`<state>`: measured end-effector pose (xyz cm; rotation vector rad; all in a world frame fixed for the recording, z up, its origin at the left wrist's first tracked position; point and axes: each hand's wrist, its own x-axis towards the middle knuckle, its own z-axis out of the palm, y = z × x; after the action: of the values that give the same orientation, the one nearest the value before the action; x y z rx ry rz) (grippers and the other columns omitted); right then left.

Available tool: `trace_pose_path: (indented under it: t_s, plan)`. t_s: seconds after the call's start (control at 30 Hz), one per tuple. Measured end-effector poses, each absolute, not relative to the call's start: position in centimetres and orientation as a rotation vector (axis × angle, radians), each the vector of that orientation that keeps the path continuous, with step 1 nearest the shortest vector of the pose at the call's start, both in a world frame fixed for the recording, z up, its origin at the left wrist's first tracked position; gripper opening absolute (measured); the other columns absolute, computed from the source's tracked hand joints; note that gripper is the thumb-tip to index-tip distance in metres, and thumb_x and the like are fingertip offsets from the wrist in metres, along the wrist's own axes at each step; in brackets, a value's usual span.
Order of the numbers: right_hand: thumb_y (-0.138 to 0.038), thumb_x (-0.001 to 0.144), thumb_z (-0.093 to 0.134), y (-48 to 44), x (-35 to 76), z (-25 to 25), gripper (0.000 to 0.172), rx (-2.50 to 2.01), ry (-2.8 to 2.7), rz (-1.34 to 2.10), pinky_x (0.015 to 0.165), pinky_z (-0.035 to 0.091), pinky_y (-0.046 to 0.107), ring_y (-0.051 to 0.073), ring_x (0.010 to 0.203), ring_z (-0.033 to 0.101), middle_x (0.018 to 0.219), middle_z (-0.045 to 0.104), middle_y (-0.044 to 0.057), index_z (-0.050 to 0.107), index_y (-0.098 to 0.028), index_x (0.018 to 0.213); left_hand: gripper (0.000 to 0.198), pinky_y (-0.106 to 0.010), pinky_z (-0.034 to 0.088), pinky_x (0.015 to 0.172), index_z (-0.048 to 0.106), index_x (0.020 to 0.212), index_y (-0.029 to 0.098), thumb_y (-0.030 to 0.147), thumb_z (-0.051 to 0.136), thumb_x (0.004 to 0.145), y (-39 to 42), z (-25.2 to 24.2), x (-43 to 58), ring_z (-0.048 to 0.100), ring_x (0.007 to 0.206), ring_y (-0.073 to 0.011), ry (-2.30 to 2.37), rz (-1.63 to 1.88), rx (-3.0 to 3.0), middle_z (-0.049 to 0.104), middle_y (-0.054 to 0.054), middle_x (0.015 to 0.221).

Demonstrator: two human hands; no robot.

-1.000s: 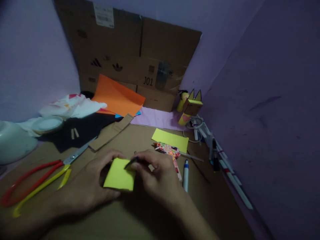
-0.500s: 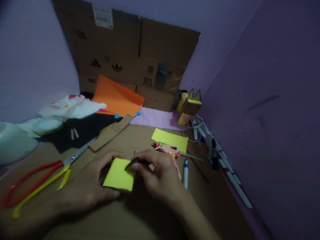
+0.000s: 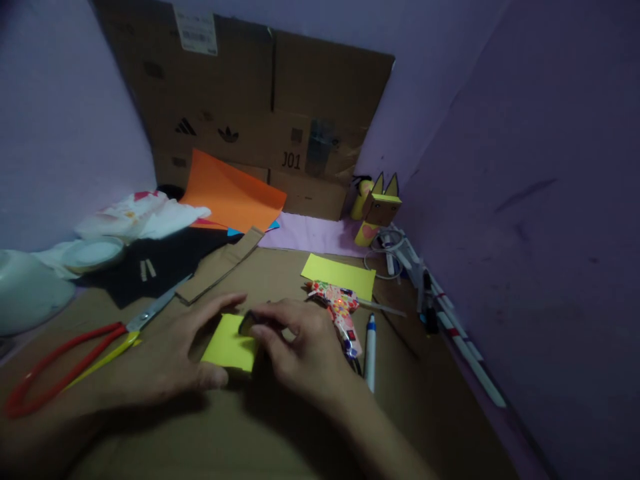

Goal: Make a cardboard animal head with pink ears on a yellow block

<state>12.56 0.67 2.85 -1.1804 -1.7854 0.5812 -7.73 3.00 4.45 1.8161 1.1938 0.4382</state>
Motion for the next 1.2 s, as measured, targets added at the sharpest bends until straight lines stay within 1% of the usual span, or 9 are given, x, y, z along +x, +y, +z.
trace_pose_path:
  t_s: [0.07,0.17,0.23,0.33,0.43,0.53,0.67,0.8,1.2]
  plan:
    - [-0.023,0.076,0.07,0.7,13.0,3.0,0.031,-1.179,-1.761,0.674,0.076,0.056,0.037,0.022,0.083,0.07,0.093,0.076,0.009,0.07,-0.018,0.107,0.072,-0.041,0.044,0.097,0.043,0.133,0.021,0.039,0.069,0.068,3.2,4.3,-8.0,0.051,0.121,-0.0315,1.102,0.539,1.757,0.05,-0.012,0.137]
    - [-0.027,0.062,0.083,0.5,13.8,2.9,0.07,-1.218,-1.769,0.83,0.094,0.049,0.047,0.028,0.108,0.064,0.119,0.068,0.014,0.058,-0.018,0.127,0.053,-0.037,0.052,0.079,0.051,0.123,0.018,0.043,0.061,0.078,3.2,4.2,-8.1,0.065,0.097,-0.0285,1.107,0.617,1.694,0.066,-0.012,0.111]
    - [-0.028,0.057,0.087,0.1,14.0,2.5,0.088,-1.263,-1.782,0.904,0.1,0.045,0.051,0.03,0.117,0.058,0.129,0.061,0.014,0.05,-0.022,0.136,0.044,-0.037,0.053,0.071,0.057,0.115,0.017,0.043,0.06,0.08,3.0,4.2,-8.0,0.066,0.086,-0.0274,1.214,0.662,1.726,0.069,-0.01,0.098]
    - [-0.033,0.053,0.09,-0.5,13.5,1.7,0.101,-1.303,-1.766,0.955,0.1,0.045,0.052,0.034,0.12,0.056,0.133,0.058,0.015,0.043,-0.025,0.141,0.032,-0.038,0.052,0.075,0.063,0.103,0.019,0.038,0.062,0.077,2.8,4.2,-7.5,0.065,0.088,-0.0265,1.291,0.751,1.856,0.068,-0.009,0.101]
    - [-0.038,0.048,0.091,-0.9,12.4,1.5,0.111,-1.375,-1.772,0.987,0.1,0.045,0.053,0.037,0.122,0.054,0.136,0.054,0.019,0.039,-0.019,0.143,0.024,-0.035,0.051,0.078,0.066,0.096,0.02,0.032,0.063,0.075,2.9,4.2,-6.6,0.063,0.091,-0.0246,1.274,0.782,1.917,0.067,-0.006,0.1]
    - [-0.036,0.048,0.091,-0.9,11.8,1.5,0.108,-1.414,-1.794,0.969,0.103,0.041,0.051,0.036,0.125,0.051,0.138,0.052,0.02,0.04,-0.014,0.141,0.019,-0.031,0.049,0.073,0.068,0.089,0.019,0.029,0.063,0.073,3.2,4.2,-5.7,0.062,0.085,-0.0218,1.234,0.804,1.904,0.068,-0.003,0.09]
    - [-0.03,0.053,0.09,-0.7,11.5,1.4,0.086,-1.315,-1.843,0.894,0.099,0.045,0.041,0.028,0.114,0.058,0.124,0.062,0.014,0.052,-0.013,0.128,0.012,-0.026,0.046,0.064,0.066,0.073,0.018,0.027,0.06,0.072,3.5,4.0,-5.1,0.059,0.071,-0.0176,1.165,0.824,1.876,0.063,-0.001,0.072]
    - [-0.024,0.057,0.086,-0.6,11.4,1.3,0.069,-1.313,-1.859,0.839,0.092,0.048,0.037,0.026,0.107,0.061,0.116,0.065,0.01,0.058,-0.015,0.119,0.015,-0.023,0.039,0.054,0.063,0.064,0.017,0.028,0.058,0.075,3.3,3.8,-5.0,0.052,0.06,-0.0141,1.16,0.83,1.875,0.057,0.001,0.063]
    - [-0.011,0.056,0.084,-0.5,11.4,1.5,0.059,-1.289,-1.821,0.942,0.083,0.049,0.035,0.022,0.092,0.062,0.105,0.067,0.005,0.063,-0.021,0.111,0.021,-0.024,0.035,0.053,0.055,0.056,0.017,0.022,0.049,0.076,3.7,4.6,-4.7,0.05,0.057,-0.0131,1.151,0.681,2.078,0.051,0.002,0.058]
